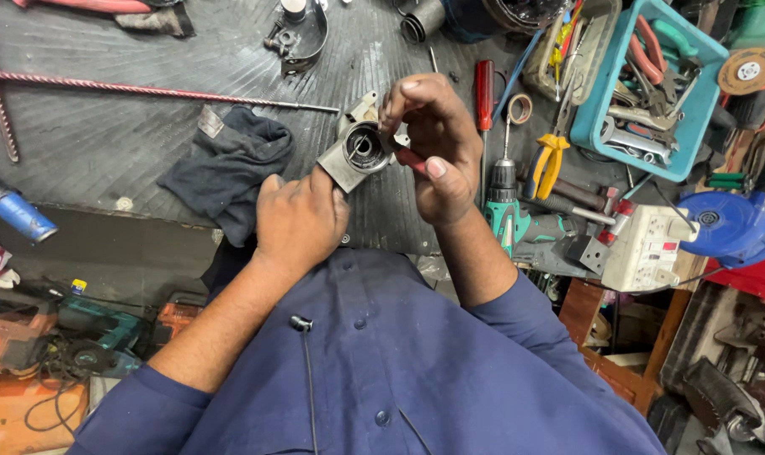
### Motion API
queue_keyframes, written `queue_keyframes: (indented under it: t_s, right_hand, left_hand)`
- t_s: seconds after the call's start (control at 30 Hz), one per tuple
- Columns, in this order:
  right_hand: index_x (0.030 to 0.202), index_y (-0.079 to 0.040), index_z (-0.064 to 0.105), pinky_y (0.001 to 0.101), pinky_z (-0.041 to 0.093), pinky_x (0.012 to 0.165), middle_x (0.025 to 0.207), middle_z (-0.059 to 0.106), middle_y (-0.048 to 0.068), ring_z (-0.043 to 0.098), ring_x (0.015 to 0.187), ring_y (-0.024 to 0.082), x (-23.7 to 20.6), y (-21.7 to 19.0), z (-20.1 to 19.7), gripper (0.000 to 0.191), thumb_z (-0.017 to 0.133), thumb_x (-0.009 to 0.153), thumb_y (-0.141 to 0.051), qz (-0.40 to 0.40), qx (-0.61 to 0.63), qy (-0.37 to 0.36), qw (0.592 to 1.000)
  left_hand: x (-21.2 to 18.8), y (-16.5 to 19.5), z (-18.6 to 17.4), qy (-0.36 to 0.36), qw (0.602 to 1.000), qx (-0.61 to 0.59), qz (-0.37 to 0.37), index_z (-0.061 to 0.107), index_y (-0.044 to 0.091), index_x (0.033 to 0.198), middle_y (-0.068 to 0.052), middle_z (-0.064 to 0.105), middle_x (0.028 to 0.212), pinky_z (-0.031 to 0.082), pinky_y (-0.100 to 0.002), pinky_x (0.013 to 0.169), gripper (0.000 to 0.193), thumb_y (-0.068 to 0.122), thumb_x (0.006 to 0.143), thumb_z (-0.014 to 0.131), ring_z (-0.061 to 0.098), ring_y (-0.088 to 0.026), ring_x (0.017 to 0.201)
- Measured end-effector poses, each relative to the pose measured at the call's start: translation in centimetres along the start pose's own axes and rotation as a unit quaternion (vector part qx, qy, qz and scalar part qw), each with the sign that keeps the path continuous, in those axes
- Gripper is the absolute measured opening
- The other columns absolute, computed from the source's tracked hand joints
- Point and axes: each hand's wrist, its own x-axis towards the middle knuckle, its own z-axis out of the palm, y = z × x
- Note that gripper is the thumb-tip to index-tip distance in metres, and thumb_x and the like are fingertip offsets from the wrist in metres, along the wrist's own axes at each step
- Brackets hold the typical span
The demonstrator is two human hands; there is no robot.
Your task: The person works at a cluttered repair bench fitting a bearing into a metal housing. They press the bearing in by hand, use pliers to adjust and seat it, tap and reposition the housing, and finally use a pencil-like tool to work around the bearing inside the housing.
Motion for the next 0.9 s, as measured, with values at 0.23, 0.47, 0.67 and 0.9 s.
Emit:
queue_keyframes:
  t_s: [0.23, 0.47, 0.67, 0.9]
  right_hand:
    - [0.142, -0.008, 0.055, 0.0326, 0.046, 0.09, 0.113, 0.053, 0.012, 0.055, 0.098, 0.021, -0.5, -0.2, 0.0, 0.059, 0.063, 0.096, -0.044, -0.008, -0.018, -0.006, 1.0]
    - [0.148, -0.01, 0.055, 0.0328, 0.045, 0.094, 0.123, 0.057, 0.015, 0.057, 0.103, 0.022, -1.3, -0.4, 0.0, 0.063, 0.059, 0.097, -0.046, -0.015, -0.064, -0.001, 0.998]
    - [0.15, -0.014, 0.054, 0.0363, 0.048, 0.103, 0.133, 0.06, 0.018, 0.061, 0.124, 0.027, -1.5, -1.6, -0.3, 0.063, 0.058, 0.097, -0.048, -0.005, -0.078, -0.002, 0.997]
    - [0.141, -0.011, 0.059, 0.0449, 0.051, 0.107, 0.138, 0.055, 0.019, 0.059, 0.129, 0.033, -1.7, -2.3, 0.6, 0.054, 0.06, 0.099, -0.044, -0.034, -0.066, 0.043, 0.996]
  left_hand:
    - [0.5, -0.1, -1.3, -0.05, 0.998, -0.02, -0.016, 0.058, 0.004, 0.094, -0.013, 0.067, 0.07, 0.047, -0.048, 0.069, 0.022, 0.024, 0.09, 0.065, 0.066, -0.034, 0.062]
    - [1.1, -0.8, -2.7, -0.1, 0.994, -0.036, -0.024, 0.06, 0.004, 0.091, -0.013, 0.069, 0.075, 0.053, -0.047, 0.056, 0.024, 0.028, 0.096, 0.064, 0.069, -0.035, 0.064]
    - [2.3, -1.3, -6.2, -0.212, 0.976, -0.03, -0.034, 0.063, 0.007, 0.09, -0.016, 0.071, 0.077, 0.053, -0.052, 0.058, 0.028, 0.033, 0.098, 0.061, 0.069, -0.04, 0.066]
    - [4.5, -4.8, -13.3, -0.343, 0.93, 0.075, -0.112, 0.068, 0.013, 0.109, -0.02, 0.073, 0.082, 0.054, -0.057, 0.068, 0.034, 0.043, 0.096, 0.056, 0.07, -0.045, 0.077]
